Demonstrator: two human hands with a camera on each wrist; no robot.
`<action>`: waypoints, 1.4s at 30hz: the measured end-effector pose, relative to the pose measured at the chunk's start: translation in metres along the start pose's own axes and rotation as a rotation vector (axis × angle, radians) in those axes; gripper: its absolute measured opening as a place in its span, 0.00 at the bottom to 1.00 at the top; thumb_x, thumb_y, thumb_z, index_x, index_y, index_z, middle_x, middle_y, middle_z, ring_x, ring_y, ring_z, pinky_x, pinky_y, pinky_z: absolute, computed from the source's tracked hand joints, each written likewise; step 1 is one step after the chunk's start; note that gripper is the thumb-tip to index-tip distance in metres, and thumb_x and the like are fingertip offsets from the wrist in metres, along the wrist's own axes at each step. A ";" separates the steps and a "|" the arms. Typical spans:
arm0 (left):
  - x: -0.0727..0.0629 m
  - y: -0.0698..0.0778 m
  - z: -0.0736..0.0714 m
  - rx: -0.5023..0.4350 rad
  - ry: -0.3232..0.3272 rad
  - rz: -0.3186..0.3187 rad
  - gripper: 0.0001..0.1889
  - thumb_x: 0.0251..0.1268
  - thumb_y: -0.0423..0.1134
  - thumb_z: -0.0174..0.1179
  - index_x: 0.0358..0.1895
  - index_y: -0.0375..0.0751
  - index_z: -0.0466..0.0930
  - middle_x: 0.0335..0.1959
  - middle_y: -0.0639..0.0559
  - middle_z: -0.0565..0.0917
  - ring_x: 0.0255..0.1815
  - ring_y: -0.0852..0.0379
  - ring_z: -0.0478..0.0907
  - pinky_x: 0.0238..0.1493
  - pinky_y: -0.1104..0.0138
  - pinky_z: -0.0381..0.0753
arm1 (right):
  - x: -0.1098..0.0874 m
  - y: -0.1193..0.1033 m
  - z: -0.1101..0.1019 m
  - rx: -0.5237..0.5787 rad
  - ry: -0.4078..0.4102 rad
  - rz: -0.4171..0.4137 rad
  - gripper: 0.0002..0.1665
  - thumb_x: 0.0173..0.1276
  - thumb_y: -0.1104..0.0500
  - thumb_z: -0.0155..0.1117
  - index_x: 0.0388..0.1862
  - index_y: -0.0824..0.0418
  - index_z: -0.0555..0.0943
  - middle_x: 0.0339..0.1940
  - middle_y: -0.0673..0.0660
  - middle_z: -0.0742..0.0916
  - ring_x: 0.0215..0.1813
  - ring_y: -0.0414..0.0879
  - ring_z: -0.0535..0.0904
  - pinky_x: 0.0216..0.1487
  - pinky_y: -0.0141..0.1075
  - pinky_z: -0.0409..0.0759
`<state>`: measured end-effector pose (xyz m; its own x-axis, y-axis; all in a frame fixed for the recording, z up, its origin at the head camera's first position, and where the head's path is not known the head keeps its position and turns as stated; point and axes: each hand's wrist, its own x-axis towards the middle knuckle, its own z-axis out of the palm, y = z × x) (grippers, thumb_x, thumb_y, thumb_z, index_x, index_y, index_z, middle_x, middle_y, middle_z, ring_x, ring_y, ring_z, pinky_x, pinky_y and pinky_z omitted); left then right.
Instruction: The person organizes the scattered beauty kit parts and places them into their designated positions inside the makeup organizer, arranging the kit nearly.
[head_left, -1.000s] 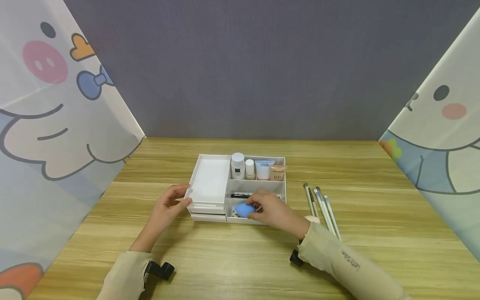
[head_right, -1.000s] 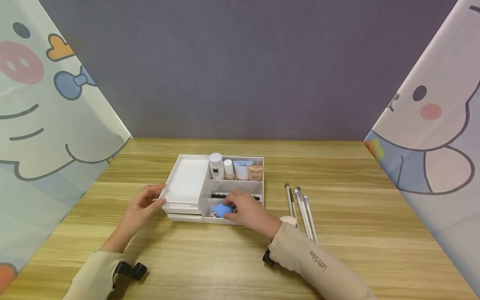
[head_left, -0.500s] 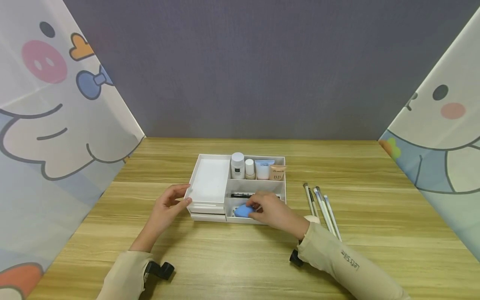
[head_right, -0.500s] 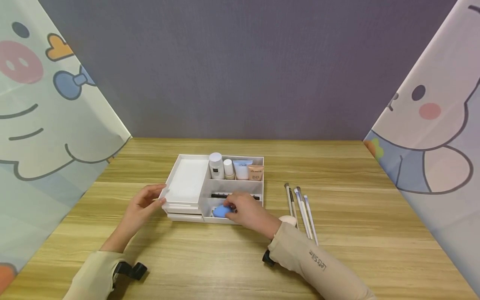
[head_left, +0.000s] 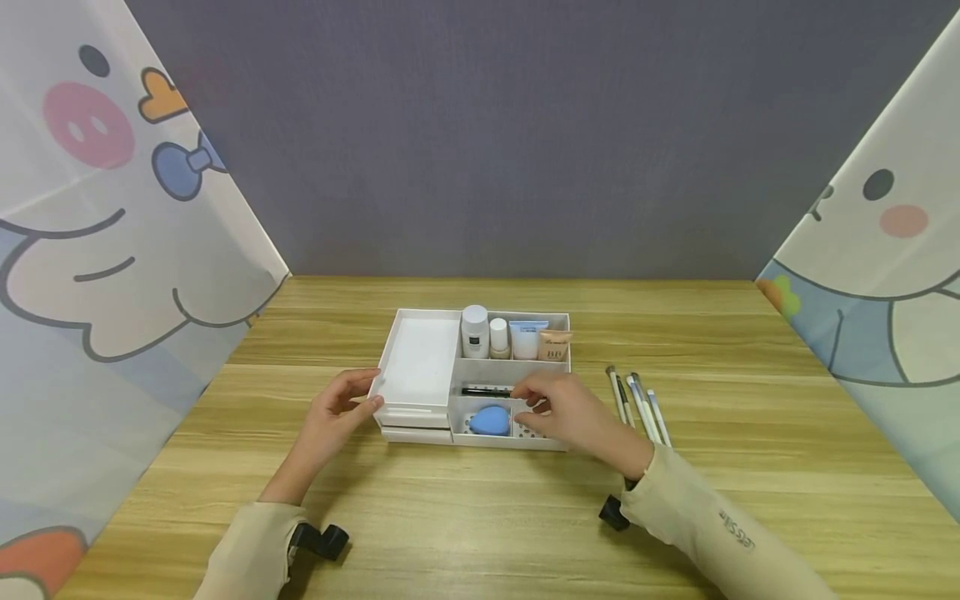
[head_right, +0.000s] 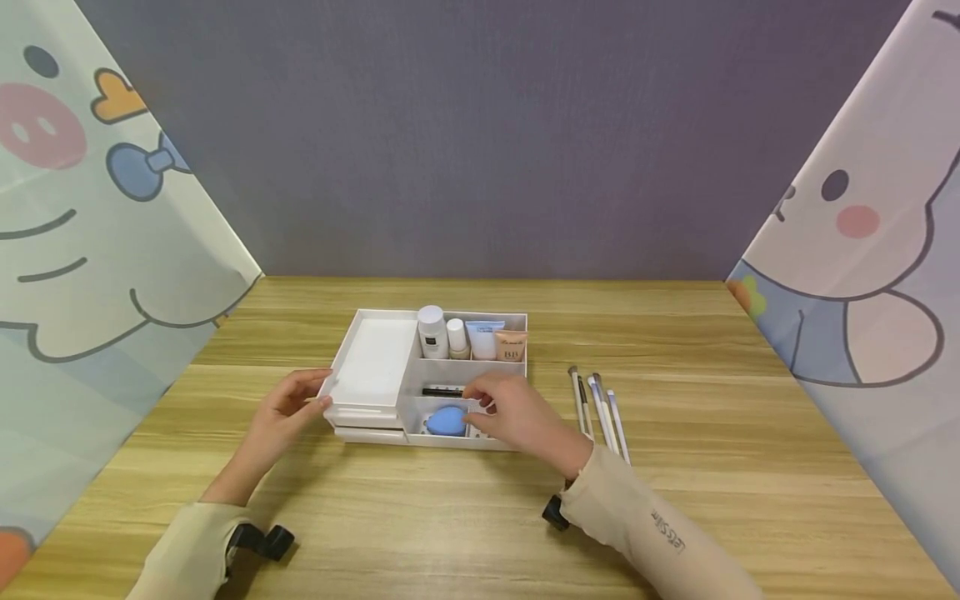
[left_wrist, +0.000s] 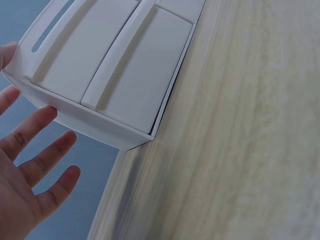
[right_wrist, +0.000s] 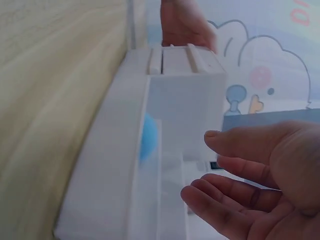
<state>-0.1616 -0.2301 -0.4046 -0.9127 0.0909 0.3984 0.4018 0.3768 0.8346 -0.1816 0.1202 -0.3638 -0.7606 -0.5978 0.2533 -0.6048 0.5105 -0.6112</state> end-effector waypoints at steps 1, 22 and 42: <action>0.000 0.000 0.000 0.000 0.000 0.000 0.17 0.66 0.25 0.61 0.57 0.32 0.77 0.51 0.69 0.80 0.50 0.72 0.76 0.45 0.72 0.75 | -0.001 0.000 -0.003 0.003 0.000 0.012 0.12 0.64 0.65 0.72 0.46 0.66 0.83 0.43 0.59 0.86 0.42 0.52 0.84 0.43 0.35 0.83; 0.000 0.001 0.000 -0.021 -0.002 0.011 0.17 0.66 0.25 0.61 0.57 0.31 0.76 0.51 0.66 0.80 0.50 0.71 0.77 0.44 0.71 0.76 | -0.036 0.017 -0.047 -0.125 0.163 0.106 0.10 0.59 0.65 0.75 0.38 0.65 0.84 0.30 0.50 0.84 0.32 0.41 0.80 0.34 0.34 0.82; 0.000 0.002 0.000 -0.013 -0.006 0.003 0.17 0.66 0.25 0.61 0.57 0.32 0.77 0.53 0.62 0.81 0.51 0.71 0.76 0.45 0.72 0.76 | -0.071 0.040 -0.049 -0.269 0.015 0.292 0.20 0.62 0.51 0.75 0.41 0.66 0.83 0.18 0.45 0.75 0.18 0.36 0.65 0.20 0.32 0.67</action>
<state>-0.1610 -0.2298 -0.4031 -0.9121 0.0969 0.3984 0.4050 0.3647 0.8384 -0.1630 0.2136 -0.3699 -0.9121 -0.3950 0.1102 -0.4009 0.8025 -0.4419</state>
